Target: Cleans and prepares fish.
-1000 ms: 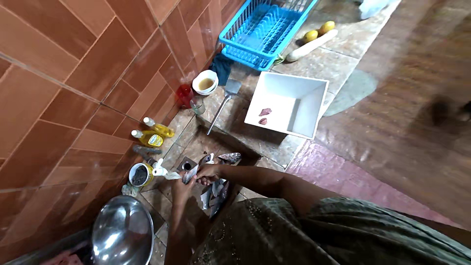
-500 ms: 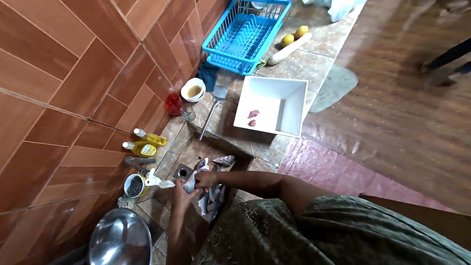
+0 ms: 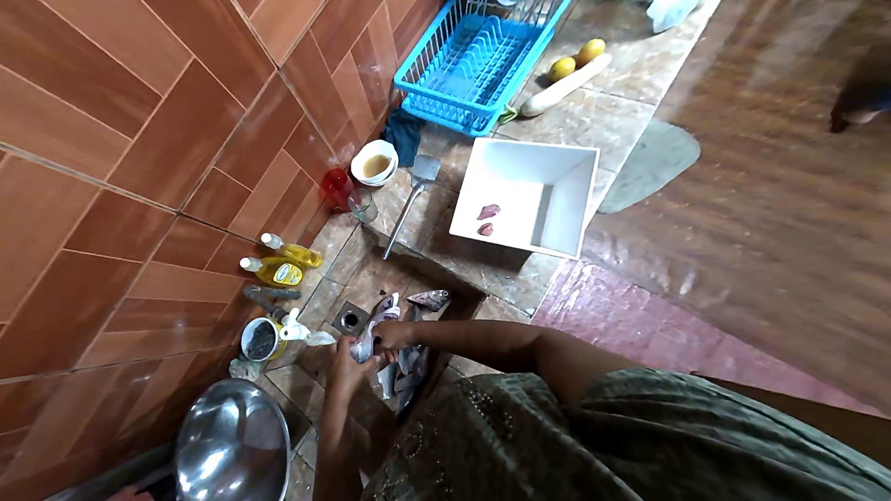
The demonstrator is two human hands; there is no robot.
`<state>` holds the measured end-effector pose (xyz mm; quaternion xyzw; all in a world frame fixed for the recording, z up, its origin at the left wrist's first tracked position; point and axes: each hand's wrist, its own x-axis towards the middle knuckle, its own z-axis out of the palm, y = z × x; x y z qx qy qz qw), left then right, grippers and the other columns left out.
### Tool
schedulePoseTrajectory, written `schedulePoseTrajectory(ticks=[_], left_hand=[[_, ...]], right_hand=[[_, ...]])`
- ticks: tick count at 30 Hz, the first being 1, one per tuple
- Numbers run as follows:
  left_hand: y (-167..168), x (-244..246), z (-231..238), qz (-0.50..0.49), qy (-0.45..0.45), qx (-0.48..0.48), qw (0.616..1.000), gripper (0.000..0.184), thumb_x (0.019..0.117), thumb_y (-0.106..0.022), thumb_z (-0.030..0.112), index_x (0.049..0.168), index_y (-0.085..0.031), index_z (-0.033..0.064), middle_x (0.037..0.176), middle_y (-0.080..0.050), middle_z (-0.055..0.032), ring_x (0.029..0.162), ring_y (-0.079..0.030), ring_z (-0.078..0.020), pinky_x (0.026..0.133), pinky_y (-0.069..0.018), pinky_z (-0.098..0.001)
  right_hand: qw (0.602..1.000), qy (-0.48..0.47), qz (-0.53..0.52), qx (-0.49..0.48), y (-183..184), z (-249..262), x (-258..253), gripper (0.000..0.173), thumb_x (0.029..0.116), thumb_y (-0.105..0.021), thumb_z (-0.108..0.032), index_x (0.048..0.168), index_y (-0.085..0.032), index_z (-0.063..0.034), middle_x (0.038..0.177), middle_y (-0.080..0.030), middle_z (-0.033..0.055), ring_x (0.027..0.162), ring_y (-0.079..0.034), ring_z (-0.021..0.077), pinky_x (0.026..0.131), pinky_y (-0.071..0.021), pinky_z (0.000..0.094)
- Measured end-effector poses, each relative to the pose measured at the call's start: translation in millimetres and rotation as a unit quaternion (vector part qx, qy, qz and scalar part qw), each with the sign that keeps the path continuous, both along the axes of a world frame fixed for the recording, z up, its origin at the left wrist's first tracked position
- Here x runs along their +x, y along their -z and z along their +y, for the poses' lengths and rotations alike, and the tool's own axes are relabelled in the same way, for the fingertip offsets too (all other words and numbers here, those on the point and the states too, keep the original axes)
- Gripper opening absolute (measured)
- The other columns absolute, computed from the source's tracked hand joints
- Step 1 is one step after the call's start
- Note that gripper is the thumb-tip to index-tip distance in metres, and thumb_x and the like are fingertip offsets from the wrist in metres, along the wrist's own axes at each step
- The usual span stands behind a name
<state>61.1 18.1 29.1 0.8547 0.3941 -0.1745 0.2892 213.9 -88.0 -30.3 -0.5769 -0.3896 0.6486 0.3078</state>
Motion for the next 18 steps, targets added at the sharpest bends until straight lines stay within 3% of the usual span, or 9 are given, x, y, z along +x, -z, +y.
schedulePoseTrajectory(ticks=[6, 10, 18], left_hand=[[1, -2, -4, 0.014, -0.028, -0.007, 0.999, 0.085, 0.0731, -0.091, 0.045, 0.136, -0.052, 0.002, 0.132, -0.06, -0.0217, 0.119, -0.063, -0.0341, 0.101, -0.0518, -0.0532], [6, -5, 0, -0.019, -0.034, -0.052, 0.998, 0.082, 0.0764, -0.09, 0.036, 0.139, -0.051, 0.0011, 0.129, -0.063, -0.0213, 0.119, -0.063, -0.0327, 0.103, -0.0511, -0.0511], [25, -15, 10, -0.12, -0.113, -0.15, 0.975, 0.077, 0.0755, -0.091, 0.025, 0.137, -0.053, 0.0006, 0.128, -0.064, -0.0211, 0.117, -0.064, -0.0281, 0.102, -0.0529, -0.0457]], right_hand=[[0.998, -0.028, -0.062, 0.014, -3, 0, 0, 0.032, 0.105, -0.057, -0.025, 0.116, -0.059, 0.0059, 0.086, -0.066, 0.0178, 0.064, -0.066, 0.025, 0.068, -0.0579, 0.0447], [0.993, -0.037, -0.107, 0.031, -7, -3, 0, 0.037, 0.1053, -0.056, -0.028, 0.118, -0.059, 0.0061, 0.092, -0.065, 0.0216, 0.068, -0.066, 0.0302, 0.07, -0.0565, 0.0498], [0.998, -0.002, -0.06, 0.005, -7, 0, 1, 0.032, 0.1056, -0.054, -0.024, 0.124, -0.06, 0.0011, 0.09, -0.065, 0.0162, 0.059, -0.062, 0.0208, 0.061, -0.0559, 0.0393]])
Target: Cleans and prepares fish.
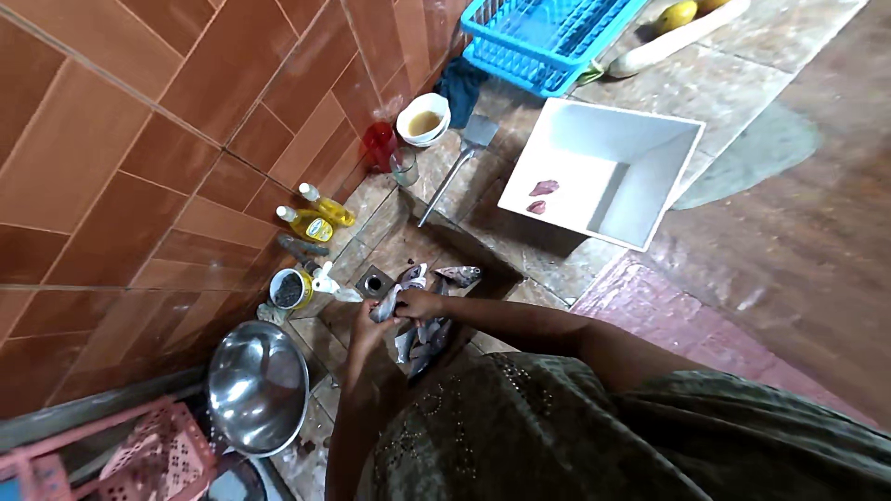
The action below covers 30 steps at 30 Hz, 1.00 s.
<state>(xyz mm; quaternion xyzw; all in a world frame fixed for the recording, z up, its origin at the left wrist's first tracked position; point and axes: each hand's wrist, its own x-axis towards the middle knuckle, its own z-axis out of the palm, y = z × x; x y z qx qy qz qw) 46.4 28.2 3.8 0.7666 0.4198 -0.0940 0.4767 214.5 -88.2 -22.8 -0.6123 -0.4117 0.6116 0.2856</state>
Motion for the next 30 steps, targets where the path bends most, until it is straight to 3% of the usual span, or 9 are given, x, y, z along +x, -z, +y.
schedulePoseTrajectory(ticks=[8, 12, 14, 19, 23, 28, 30], left_hand=[[-3, 6, 3, 0.034, 0.011, -0.006, 0.999, 0.08, 0.0746, -0.09, 0.019, 0.142, -0.051, 0.0041, 0.134, -0.061, -0.0198, 0.122, -0.062, -0.0282, 0.105, -0.0509, -0.0464], [2, 5, 4, 0.052, 0.031, 0.003, 0.998, 0.08, 0.0757, -0.089, 0.018, 0.143, -0.048, 0.0027, 0.134, -0.061, -0.021, 0.122, -0.062, -0.0295, 0.105, -0.0514, -0.047], [3, 4, 4, 0.064, 0.037, -0.007, 0.997, 0.082, 0.077, -0.089, 0.019, 0.145, -0.046, 0.0025, 0.135, -0.06, -0.0225, 0.123, -0.062, -0.0307, 0.105, -0.0507, -0.0479], [6, -1, 6, 0.061, 0.043, -0.026, 0.997, 0.082, 0.0774, -0.089, 0.02, 0.144, -0.045, 0.0003, 0.135, -0.059, -0.0234, 0.123, -0.061, -0.0302, 0.106, -0.0505, -0.0459], [7, -2, 7, 0.056, 0.044, -0.039, 0.997, 0.08, 0.0765, -0.089, 0.02, 0.143, -0.047, 0.0003, 0.135, -0.06, -0.0222, 0.123, -0.061, -0.0288, 0.106, -0.0505, -0.0446], [2, 0, 2, 0.062, 0.042, -0.047, 0.996, 0.079, 0.077, -0.089, 0.021, 0.142, -0.049, 0.0006, 0.133, -0.061, -0.0226, 0.121, -0.062, -0.0299, 0.105, -0.0507, -0.0463], [4, 1, 0, 0.061, 0.043, -0.043, 0.996, 0.076, 0.0767, -0.088, 0.02, 0.141, -0.051, 0.0017, 0.133, -0.061, -0.0213, 0.121, -0.062, -0.029, 0.105, -0.0511, -0.0459]], right_hand=[[0.998, -0.061, -0.031, 0.0, -4, 8, 4, 0.034, 0.1033, -0.062, -0.023, 0.122, -0.058, 0.0046, 0.092, -0.065, 0.0183, 0.064, -0.065, 0.0242, 0.067, -0.0579, 0.0426], [0.98, -0.14, -0.133, 0.055, -8, 13, 5, 0.04, 0.1038, -0.059, -0.027, 0.122, -0.06, 0.008, 0.109, -0.065, 0.0285, 0.092, -0.067, 0.0423, 0.085, -0.0524, 0.0609], [0.975, -0.155, -0.151, 0.053, -11, 13, 4, 0.043, 0.1042, -0.058, -0.03, 0.123, -0.06, 0.0089, 0.114, -0.064, 0.031, 0.104, -0.065, 0.0471, 0.091, -0.0487, 0.0646], [0.968, -0.171, -0.175, 0.048, -9, 12, 0, 0.047, 0.1051, -0.055, -0.035, 0.124, -0.059, 0.008, 0.12, -0.063, 0.0321, 0.116, -0.06, 0.0494, 0.097, -0.0452, 0.0672], [0.967, -0.173, -0.174, 0.063, -10, 10, 0, 0.047, 0.1052, -0.054, -0.035, 0.12, -0.061, 0.0088, 0.117, -0.064, 0.0321, 0.115, -0.061, 0.0493, 0.097, -0.0447, 0.0677], [0.972, -0.177, -0.147, 0.043, -11, 9, 3, 0.044, 0.1058, -0.054, -0.034, 0.117, -0.062, 0.0074, 0.109, -0.065, 0.0294, 0.101, -0.065, 0.0455, 0.086, -0.0491, 0.0648], [0.969, -0.185, -0.154, 0.053, -9, 7, 2, 0.043, 0.1057, -0.053, -0.035, 0.114, -0.064, 0.0064, 0.109, -0.066, 0.0291, 0.103, -0.065, 0.046, 0.087, -0.0483, 0.0661]])
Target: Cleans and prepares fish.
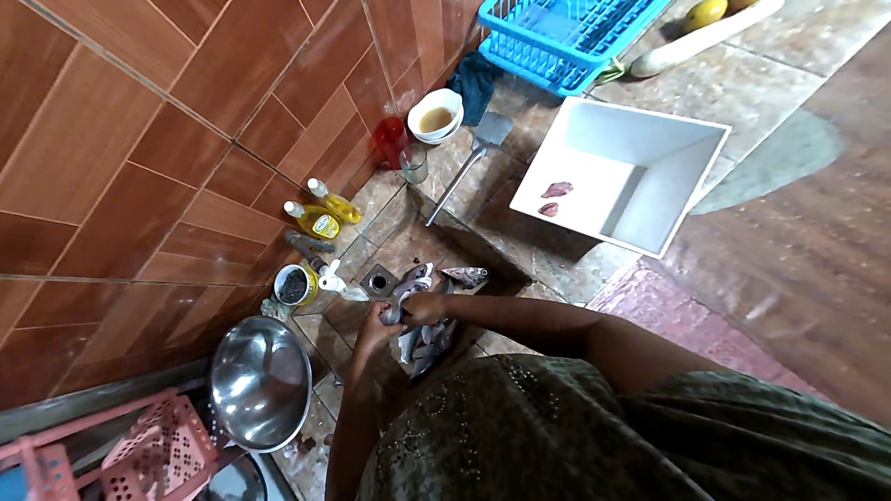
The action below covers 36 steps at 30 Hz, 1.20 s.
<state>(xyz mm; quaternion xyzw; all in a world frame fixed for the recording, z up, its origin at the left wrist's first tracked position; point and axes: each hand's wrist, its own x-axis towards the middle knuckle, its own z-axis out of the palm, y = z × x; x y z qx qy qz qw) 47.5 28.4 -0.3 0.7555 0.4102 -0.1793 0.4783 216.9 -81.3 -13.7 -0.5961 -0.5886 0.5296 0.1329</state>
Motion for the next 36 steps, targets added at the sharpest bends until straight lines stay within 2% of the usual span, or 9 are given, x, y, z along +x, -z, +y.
schedulePoseTrajectory(ticks=[3, 9, 13, 19, 22, 26, 30, 34, 36], left_hand=[[-3, 2, -2, 0.003, 0.001, 0.009, 1.0, 0.073, 0.0763, -0.087, 0.019, 0.139, -0.053, 0.0046, 0.133, -0.062, -0.0196, 0.12, -0.063, -0.0274, 0.104, -0.0523, -0.0455], [-8, 4, 1, 0.003, 0.0, 0.002, 1.0, 0.074, 0.0768, -0.088, 0.023, 0.139, -0.054, 0.0037, 0.132, -0.062, -0.0194, 0.121, -0.062, -0.0274, 0.106, -0.0506, -0.0457], [-9, 3, 4, -0.029, -0.024, -0.022, 0.999, 0.072, 0.0783, -0.087, 0.024, 0.139, -0.055, 0.0019, 0.132, -0.062, -0.0208, 0.121, -0.062, -0.0282, 0.105, -0.0509, -0.0457], [-12, 3, 7, -0.053, -0.05, -0.062, 0.995, 0.07, 0.0791, -0.086, 0.024, 0.138, -0.056, 0.0013, 0.129, -0.063, -0.0192, 0.117, -0.064, -0.0252, 0.103, -0.0529, -0.0427], [-11, 3, 7, -0.069, -0.049, -0.074, 0.994, 0.068, 0.0789, -0.086, 0.021, 0.136, -0.057, 0.0005, 0.128, -0.064, -0.0189, 0.115, -0.065, -0.0238, 0.102, -0.0536, -0.0414], [-11, -1, 11, -0.082, -0.063, -0.086, 0.991, 0.067, 0.0785, -0.086, 0.015, 0.136, -0.056, -0.0008, 0.128, -0.064, -0.0194, 0.115, -0.064, -0.0234, 0.102, -0.0539, -0.0403], [-6, -16, 23, -0.083, -0.077, -0.081, 0.99, 0.064, 0.0788, -0.085, 0.013, 0.134, -0.057, -0.0011, 0.128, -0.064, -0.0192, 0.115, -0.064, -0.0233, 0.1, -0.0545, -0.04], [-8, -29, 29, -0.121, -0.091, -0.117, 0.981, 0.064, 0.0807, -0.081, 0.009, 0.138, -0.054, -0.0019, 0.132, -0.062, -0.0183, 0.118, -0.062, -0.0222, 0.102, -0.053, -0.038], [-6, -33, 29, -0.16, -0.109, -0.149, 0.97, 0.065, 0.0814, -0.079, 0.007, 0.14, -0.052, -0.0024, 0.133, -0.061, -0.0173, 0.119, -0.062, -0.0213, 0.103, -0.0525, -0.0374]], right_hand=[[0.999, -0.004, 0.012, 0.045, 10, -6, -3, 0.041, 0.1053, -0.053, -0.033, 0.11, -0.068, 0.0045, 0.11, -0.067, 0.0279, 0.109, -0.064, 0.046, 0.095, -0.0457, 0.0676], [0.997, 0.054, 0.054, 0.02, 3, -10, -2, 0.039, 0.107, -0.047, -0.027, 0.109, -0.067, 0.0062, 0.108, -0.066, 0.0283, 0.103, -0.064, 0.0439, 0.091, -0.0463, 0.0651], [0.987, 0.109, 0.109, -0.048, 2, -12, 2, 0.038, 0.1082, -0.046, -0.031, 0.11, -0.064, 0.0028, 0.088, -0.061, 0.0182, 0.067, -0.059, 0.0277, 0.065, -0.0507, 0.0482], [0.952, 0.189, 0.215, -0.105, 4, -18, 7, 0.029, 0.1078, -0.046, -0.028, 0.104, -0.063, -0.0036, 0.077, -0.055, 0.005, 0.053, -0.048, 0.0119, 0.05, -0.0425, 0.0297], [0.941, 0.214, 0.24, -0.107, 6, -23, 9, 0.025, 0.1072, -0.048, -0.026, 0.104, -0.062, -0.0052, 0.074, -0.055, 0.0028, 0.05, -0.046, 0.0097, 0.047, -0.0405, 0.0266], [0.933, 0.235, 0.245, -0.12, 5, -32, 17, 0.024, 0.1072, -0.048, -0.026, 0.111, -0.06, -0.0054, 0.077, -0.055, 0.0029, 0.053, -0.047, 0.0095, 0.048, -0.0414, 0.0265], [0.923, 0.268, 0.249, -0.118, 5, -42, 37, 0.026, 0.109, -0.046, -0.026, 0.104, -0.062, -0.0051, 0.072, -0.053, 0.0009, 0.05, -0.046, 0.0078, 0.046, -0.0401, 0.0241], [0.903, 0.312, 0.28, -0.092, 9, -49, 67, 0.024, 0.1078, -0.048, -0.024, 0.104, -0.063, -0.0045, 0.069, -0.054, 0.0015, 0.048, -0.046, 0.0083, 0.046, -0.0408, 0.0242], [0.938, 0.279, 0.2, -0.039, 15, -50, 87, 0.025, 0.1071, -0.052, -0.023, 0.108, -0.067, -0.0042, 0.072, -0.06, 0.0048, 0.05, -0.051, 0.0105, 0.047, -0.0451, 0.026]])
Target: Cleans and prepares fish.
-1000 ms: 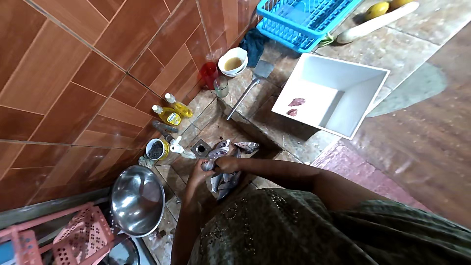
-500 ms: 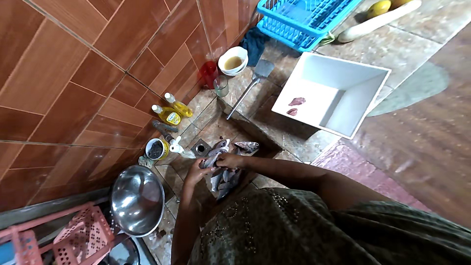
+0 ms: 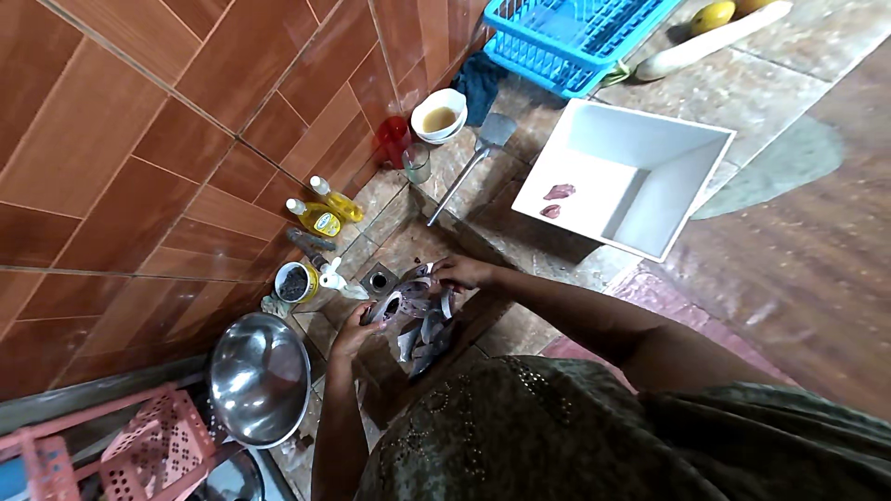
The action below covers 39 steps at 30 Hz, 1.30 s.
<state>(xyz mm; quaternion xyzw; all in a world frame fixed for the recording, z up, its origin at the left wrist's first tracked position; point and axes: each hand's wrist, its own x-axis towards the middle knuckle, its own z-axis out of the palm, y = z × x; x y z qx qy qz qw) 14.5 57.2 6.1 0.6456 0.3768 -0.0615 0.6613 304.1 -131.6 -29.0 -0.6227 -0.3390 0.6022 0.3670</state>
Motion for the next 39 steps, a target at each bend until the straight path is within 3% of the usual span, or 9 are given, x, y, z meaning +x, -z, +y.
schedulePoseTrajectory(ticks=[3, 5, 9, 12, 15, 20, 29, 35, 39], left_hand=[[7, -5, -3, -0.057, -0.029, -0.044, 0.997, 0.071, 0.0802, -0.079, 0.009, 0.143, -0.047, -0.0025, 0.134, -0.061, -0.0165, 0.12, -0.062, -0.021, 0.104, -0.0524, -0.0384], [12, -4, -4, -0.074, -0.047, -0.05, 0.995, 0.073, 0.0799, -0.079, 0.01, 0.144, -0.046, -0.0025, 0.134, -0.061, -0.0163, 0.119, -0.062, -0.0213, 0.103, -0.0532, -0.0392], [18, 1, -6, -0.076, -0.063, -0.055, 0.994, 0.072, 0.0825, -0.076, 0.006, 0.146, -0.044, -0.0022, 0.138, -0.058, -0.0177, 0.122, -0.061, -0.0225, 0.104, -0.0527, -0.0402], [15, 6, -8, -0.074, -0.061, -0.04, 0.995, 0.07, 0.0814, -0.077, 0.005, 0.143, -0.045, -0.0045, 0.134, -0.06, -0.0191, 0.119, -0.062, -0.0228, 0.102, -0.0537, -0.0401], [13, 4, -5, -0.052, -0.053, 0.009, 0.997, 0.071, 0.0795, -0.081, 0.005, 0.14, -0.046, -0.0054, 0.129, -0.061, -0.0193, 0.114, -0.064, -0.0217, 0.099, -0.0549, -0.0377], [4, -9, -2, -0.003, -0.027, 0.057, 0.998, 0.073, 0.0793, -0.082, 0.003, 0.142, -0.045, -0.0044, 0.131, -0.061, -0.0206, 0.116, -0.064, -0.0217, 0.1, -0.0547, -0.0367], [1, -8, 10, 0.041, 0.008, 0.088, 0.995, 0.078, 0.0787, -0.087, 0.014, 0.143, -0.046, -0.0013, 0.134, -0.06, -0.0191, 0.12, -0.062, -0.0213, 0.104, -0.0517, -0.0375], [1, -1, 12, 0.038, -0.003, 0.068, 0.997, 0.071, 0.0813, -0.084, 0.015, 0.14, -0.049, -0.0028, 0.13, -0.061, -0.0194, 0.115, -0.064, -0.0217, 0.1, -0.0542, -0.0382], [8, -1, 11, -0.003, -0.028, 0.024, 0.999, 0.066, 0.0818, -0.082, 0.009, 0.137, -0.048, -0.0042, 0.124, -0.064, -0.0173, 0.11, -0.066, -0.0201, 0.096, -0.0568, -0.0366]], right_hand=[[0.914, -0.182, -0.344, -0.114, -9, 2, 18, 0.028, 0.1022, -0.06, -0.024, 0.118, -0.069, -0.002, 0.112, -0.07, 0.0229, 0.099, -0.069, 0.041, 0.082, -0.0551, 0.0613], [0.873, -0.202, -0.425, -0.131, -12, 5, 9, 0.026, 0.0987, -0.062, -0.019, 0.115, -0.068, 0.0001, 0.116, -0.067, 0.0262, 0.106, -0.066, 0.0481, 0.083, -0.0523, 0.0699], [0.942, -0.102, -0.3, 0.112, -19, 25, -31, 0.031, 0.1014, -0.062, -0.029, 0.128, -0.071, -0.0158, 0.123, -0.07, 0.013, 0.111, -0.068, 0.0331, 0.096, -0.0529, 0.0595], [0.964, -0.142, -0.183, 0.127, -32, 48, -71, 0.035, 0.104, -0.058, -0.027, 0.132, -0.065, -0.0069, 0.124, -0.068, 0.0211, 0.117, -0.064, 0.0387, 0.104, -0.0455, 0.0617], [0.968, -0.172, -0.155, 0.092, -27, 65, -92, 0.037, 0.1062, -0.054, -0.031, 0.128, -0.063, -0.0019, 0.115, -0.068, 0.0224, 0.102, -0.067, 0.0372, 0.092, -0.0507, 0.0599], [0.987, -0.151, 0.054, -0.002, -18, 77, -107, 0.031, 0.1068, -0.055, -0.03, 0.125, -0.057, -0.0059, 0.085, -0.063, 0.0083, 0.054, -0.053, 0.0137, 0.052, -0.0481, 0.0314], [0.985, -0.168, 0.041, 0.021, -12, 86, -105, 0.035, 0.1056, -0.058, -0.029, 0.13, -0.055, -0.0045, 0.091, -0.063, 0.012, 0.059, -0.055, 0.017, 0.056, -0.0498, 0.035], [0.97, -0.214, -0.091, 0.073, -13, 90, -100, 0.037, 0.1073, -0.054, -0.029, 0.124, -0.058, 0.0043, 0.105, -0.067, 0.0233, 0.092, -0.067, 0.0357, 0.086, -0.0522, 0.0565], [0.976, -0.204, -0.046, 0.058, -15, 90, -95, 0.034, 0.1076, -0.054, -0.026, 0.126, -0.057, 0.0023, 0.099, -0.067, 0.0175, 0.076, -0.065, 0.0249, 0.073, -0.0549, 0.0448]])
